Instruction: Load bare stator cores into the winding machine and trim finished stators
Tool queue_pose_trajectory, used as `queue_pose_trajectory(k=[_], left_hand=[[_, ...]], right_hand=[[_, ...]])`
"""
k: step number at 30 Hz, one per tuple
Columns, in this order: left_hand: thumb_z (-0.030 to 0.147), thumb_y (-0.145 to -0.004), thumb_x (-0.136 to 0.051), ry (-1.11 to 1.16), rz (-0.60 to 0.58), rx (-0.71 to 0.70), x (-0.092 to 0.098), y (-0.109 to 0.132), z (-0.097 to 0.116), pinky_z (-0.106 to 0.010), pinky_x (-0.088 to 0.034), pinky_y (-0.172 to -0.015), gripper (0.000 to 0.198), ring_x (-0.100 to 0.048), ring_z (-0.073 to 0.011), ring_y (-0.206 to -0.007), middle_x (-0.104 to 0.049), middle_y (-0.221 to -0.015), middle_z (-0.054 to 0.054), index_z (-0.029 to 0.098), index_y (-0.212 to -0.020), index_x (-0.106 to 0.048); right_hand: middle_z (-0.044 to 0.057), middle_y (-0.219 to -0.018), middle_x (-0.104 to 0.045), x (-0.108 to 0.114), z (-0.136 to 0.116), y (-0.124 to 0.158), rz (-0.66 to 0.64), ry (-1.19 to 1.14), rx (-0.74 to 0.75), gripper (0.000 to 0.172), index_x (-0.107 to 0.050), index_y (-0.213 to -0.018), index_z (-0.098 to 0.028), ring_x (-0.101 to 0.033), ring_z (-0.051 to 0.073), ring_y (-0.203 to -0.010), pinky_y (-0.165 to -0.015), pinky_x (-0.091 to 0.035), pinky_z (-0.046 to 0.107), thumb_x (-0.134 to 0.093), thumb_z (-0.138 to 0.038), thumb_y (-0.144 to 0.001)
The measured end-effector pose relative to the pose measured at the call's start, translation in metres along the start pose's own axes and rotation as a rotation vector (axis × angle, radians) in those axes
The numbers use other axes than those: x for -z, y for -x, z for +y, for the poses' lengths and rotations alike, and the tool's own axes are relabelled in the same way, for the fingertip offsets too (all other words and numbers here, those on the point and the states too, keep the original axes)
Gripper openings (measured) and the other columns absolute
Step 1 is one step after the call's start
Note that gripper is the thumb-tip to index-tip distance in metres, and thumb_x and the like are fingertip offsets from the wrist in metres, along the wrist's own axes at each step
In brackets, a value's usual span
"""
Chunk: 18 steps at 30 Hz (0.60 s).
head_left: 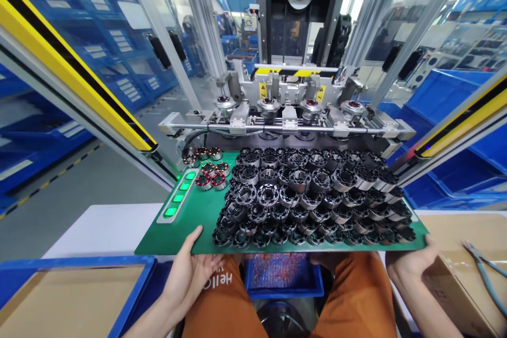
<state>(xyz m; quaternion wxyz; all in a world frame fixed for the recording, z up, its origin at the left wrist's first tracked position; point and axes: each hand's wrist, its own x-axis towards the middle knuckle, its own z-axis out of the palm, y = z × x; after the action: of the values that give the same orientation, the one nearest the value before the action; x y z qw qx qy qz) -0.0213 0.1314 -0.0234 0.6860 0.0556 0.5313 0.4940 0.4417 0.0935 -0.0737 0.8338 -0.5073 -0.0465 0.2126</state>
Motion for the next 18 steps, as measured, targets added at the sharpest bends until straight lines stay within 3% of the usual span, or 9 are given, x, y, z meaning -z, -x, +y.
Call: queue_pose_trajectory(k=[5,11,18], left_hand=[[0.031,-0.095,-0.065,0.006,0.015,0.007,-0.0012,0.0019,0.0009,-0.032,-0.058,-0.055,0.016,-0.049,-0.0180,-0.049,-0.051,-0.056,0.001,0.017,-0.097,-0.070],[0.032,-0.090,-0.071,0.010,-0.003,-0.010,0.0011,0.0004,-0.0004,-0.034,-0.058,-0.054,0.015,-0.044,-0.0171,-0.048,-0.045,-0.056,0.002,0.018,-0.092,-0.068],[0.031,-0.089,-0.072,0.016,-0.008,-0.006,0.0010,0.0007,-0.0001,-0.034,-0.057,-0.054,0.014,-0.043,-0.0166,-0.047,-0.044,-0.055,0.003,0.018,-0.090,-0.068]], right_hand=[[0.000,-0.101,-0.068,0.0000,0.0019,-0.0017,0.022,-0.015,0.008,0.046,-0.065,-0.097,-0.023,-0.060,0.020,-0.089,-0.065,-0.047,0.030,-0.060,-0.055,-0.065],[-0.001,-0.100,-0.067,0.0004,-0.0020,0.0030,-0.028,0.019,-0.009,0.047,-0.064,-0.099,-0.025,-0.057,0.020,-0.079,-0.067,-0.051,0.035,-0.066,-0.057,-0.064],[0.000,-0.102,-0.069,0.0003,0.0013,-0.0007,0.022,0.004,0.012,0.043,-0.066,-0.099,-0.022,-0.059,0.020,-0.083,-0.064,-0.048,0.031,-0.058,-0.054,-0.071]])
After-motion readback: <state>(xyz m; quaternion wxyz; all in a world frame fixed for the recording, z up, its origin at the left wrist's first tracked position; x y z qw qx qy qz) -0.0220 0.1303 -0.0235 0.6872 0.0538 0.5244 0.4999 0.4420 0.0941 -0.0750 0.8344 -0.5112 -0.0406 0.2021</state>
